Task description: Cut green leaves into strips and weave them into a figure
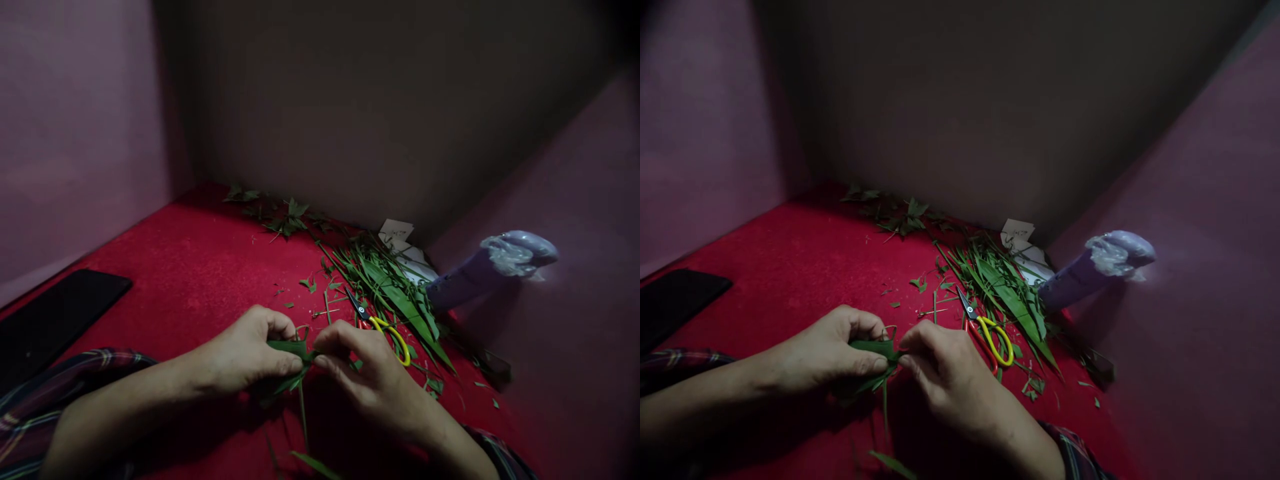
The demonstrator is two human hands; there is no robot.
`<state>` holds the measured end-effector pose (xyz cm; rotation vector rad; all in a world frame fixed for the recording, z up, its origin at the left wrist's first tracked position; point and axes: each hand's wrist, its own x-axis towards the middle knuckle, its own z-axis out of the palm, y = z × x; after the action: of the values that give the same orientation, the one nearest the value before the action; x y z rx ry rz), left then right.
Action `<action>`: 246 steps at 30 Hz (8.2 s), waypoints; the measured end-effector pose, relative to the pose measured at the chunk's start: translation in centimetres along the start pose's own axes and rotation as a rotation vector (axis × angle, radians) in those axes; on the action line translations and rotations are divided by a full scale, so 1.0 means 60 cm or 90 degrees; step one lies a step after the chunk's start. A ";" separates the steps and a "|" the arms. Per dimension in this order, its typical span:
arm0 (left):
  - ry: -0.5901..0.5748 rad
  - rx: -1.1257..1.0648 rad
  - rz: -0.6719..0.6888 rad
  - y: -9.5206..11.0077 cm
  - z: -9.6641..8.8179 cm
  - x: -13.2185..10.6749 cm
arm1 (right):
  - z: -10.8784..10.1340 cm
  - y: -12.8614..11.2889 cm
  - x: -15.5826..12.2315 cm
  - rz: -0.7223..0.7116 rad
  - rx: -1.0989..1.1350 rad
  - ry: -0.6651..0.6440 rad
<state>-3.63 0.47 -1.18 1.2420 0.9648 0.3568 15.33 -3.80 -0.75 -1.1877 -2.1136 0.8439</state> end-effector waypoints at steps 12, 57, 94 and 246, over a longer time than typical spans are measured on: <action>0.026 0.036 0.016 -0.001 -0.005 0.005 | 0.002 -0.002 -0.004 0.124 0.162 0.032; 0.043 0.047 0.046 0.001 0.000 -0.003 | 0.017 -0.024 0.000 0.210 0.097 -0.051; -0.079 0.005 0.075 -0.001 -0.021 0.001 | 0.028 -0.007 0.008 0.041 -0.022 0.027; 0.020 -0.090 0.057 0.004 -0.022 0.001 | -0.021 0.030 0.025 -0.051 -0.222 0.176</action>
<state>-4.55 1.39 -1.02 1.1556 0.8979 0.5076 16.55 -1.44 -1.03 -1.2960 -2.1098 0.2600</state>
